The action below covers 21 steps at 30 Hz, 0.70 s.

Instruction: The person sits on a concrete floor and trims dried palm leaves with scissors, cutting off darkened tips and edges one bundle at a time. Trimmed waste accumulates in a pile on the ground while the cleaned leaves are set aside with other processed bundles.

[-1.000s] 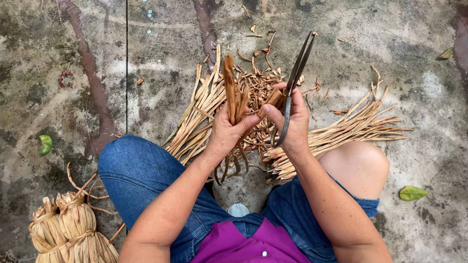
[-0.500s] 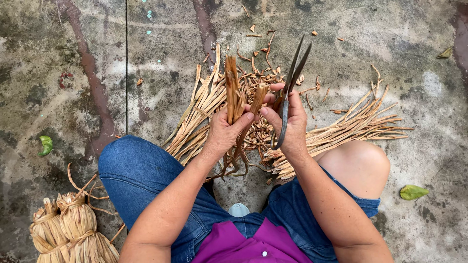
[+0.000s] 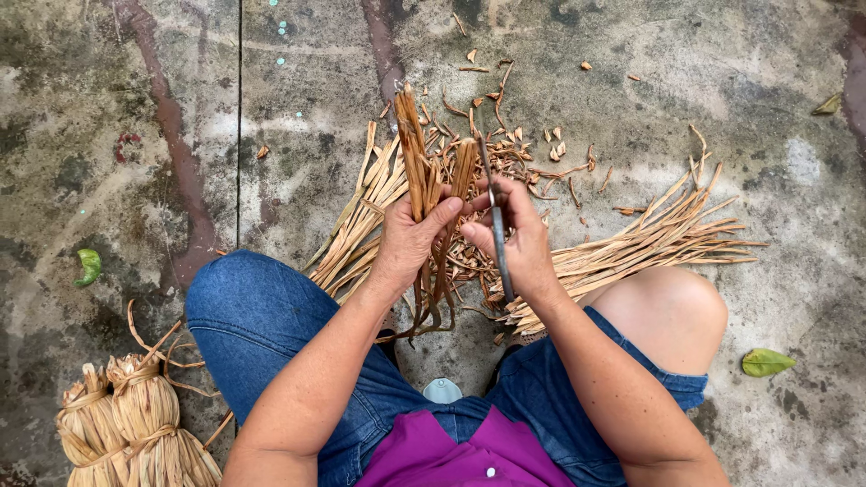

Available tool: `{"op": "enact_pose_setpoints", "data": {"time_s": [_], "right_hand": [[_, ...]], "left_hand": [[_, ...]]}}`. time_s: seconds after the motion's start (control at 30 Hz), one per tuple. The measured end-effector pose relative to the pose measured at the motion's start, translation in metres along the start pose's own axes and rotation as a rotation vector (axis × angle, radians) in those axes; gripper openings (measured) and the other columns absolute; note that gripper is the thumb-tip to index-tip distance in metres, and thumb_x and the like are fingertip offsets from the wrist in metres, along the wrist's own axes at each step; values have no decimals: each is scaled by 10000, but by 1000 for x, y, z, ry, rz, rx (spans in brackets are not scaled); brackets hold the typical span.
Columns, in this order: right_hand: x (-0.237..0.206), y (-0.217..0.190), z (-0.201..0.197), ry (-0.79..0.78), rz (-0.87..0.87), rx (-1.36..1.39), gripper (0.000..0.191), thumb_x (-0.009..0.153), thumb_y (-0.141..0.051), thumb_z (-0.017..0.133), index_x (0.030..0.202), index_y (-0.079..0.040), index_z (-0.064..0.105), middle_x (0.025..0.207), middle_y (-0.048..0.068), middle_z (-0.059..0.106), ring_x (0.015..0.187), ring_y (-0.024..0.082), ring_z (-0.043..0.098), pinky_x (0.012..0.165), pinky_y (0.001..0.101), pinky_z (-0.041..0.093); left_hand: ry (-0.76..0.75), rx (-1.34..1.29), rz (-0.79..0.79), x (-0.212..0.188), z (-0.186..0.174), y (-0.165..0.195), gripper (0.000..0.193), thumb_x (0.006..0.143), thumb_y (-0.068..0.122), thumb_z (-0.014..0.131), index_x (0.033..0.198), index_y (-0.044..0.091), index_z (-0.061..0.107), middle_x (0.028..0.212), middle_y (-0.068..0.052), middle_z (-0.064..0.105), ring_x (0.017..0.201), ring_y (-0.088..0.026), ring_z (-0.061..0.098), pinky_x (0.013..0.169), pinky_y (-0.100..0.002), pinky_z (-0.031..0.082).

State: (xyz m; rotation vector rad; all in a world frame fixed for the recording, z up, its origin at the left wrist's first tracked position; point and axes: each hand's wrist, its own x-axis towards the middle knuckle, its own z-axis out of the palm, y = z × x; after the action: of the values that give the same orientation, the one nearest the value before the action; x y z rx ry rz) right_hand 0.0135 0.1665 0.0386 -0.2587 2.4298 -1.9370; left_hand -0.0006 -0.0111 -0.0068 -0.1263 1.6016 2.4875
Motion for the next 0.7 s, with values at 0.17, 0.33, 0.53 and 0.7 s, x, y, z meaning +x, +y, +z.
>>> {"op": "enact_pose_setpoints", "data": {"time_s": [0.17,0.33,0.53,0.7], "right_hand": [[-4,2,7,-31,-15,-19,640,877,-292,839,1396,-73,536,1098,42,702,988,107,662,871,282,568],[-3,5,10,-11,10,-69,626,871,-288,835,1388,-80,548,1059,17,703,932,86,654,835,261,558],[-2,8,13,-14,25,-39,558,867,-279,844,1319,-68,594,987,-9,689,852,62,627,745,232,543],[0,9,14,23,119,76,399,864,-218,840,1187,-51,676,902,-41,733,782,27,626,667,203,523]], "left_hand": [[20,20,-14,-2,2,5,253,943,191,755,1128,26,704,901,-23,763,732,-40,665,585,-194,506],[5,42,-6,-4,0,6,262,949,220,755,1131,35,721,872,1,762,679,-17,611,561,-180,461],[26,27,6,-2,-2,1,270,956,227,777,1127,23,734,813,19,702,650,-23,576,556,-191,456],[-23,14,13,-2,-4,2,266,959,241,750,1119,32,719,872,-20,766,688,-30,599,603,-190,479]]}}
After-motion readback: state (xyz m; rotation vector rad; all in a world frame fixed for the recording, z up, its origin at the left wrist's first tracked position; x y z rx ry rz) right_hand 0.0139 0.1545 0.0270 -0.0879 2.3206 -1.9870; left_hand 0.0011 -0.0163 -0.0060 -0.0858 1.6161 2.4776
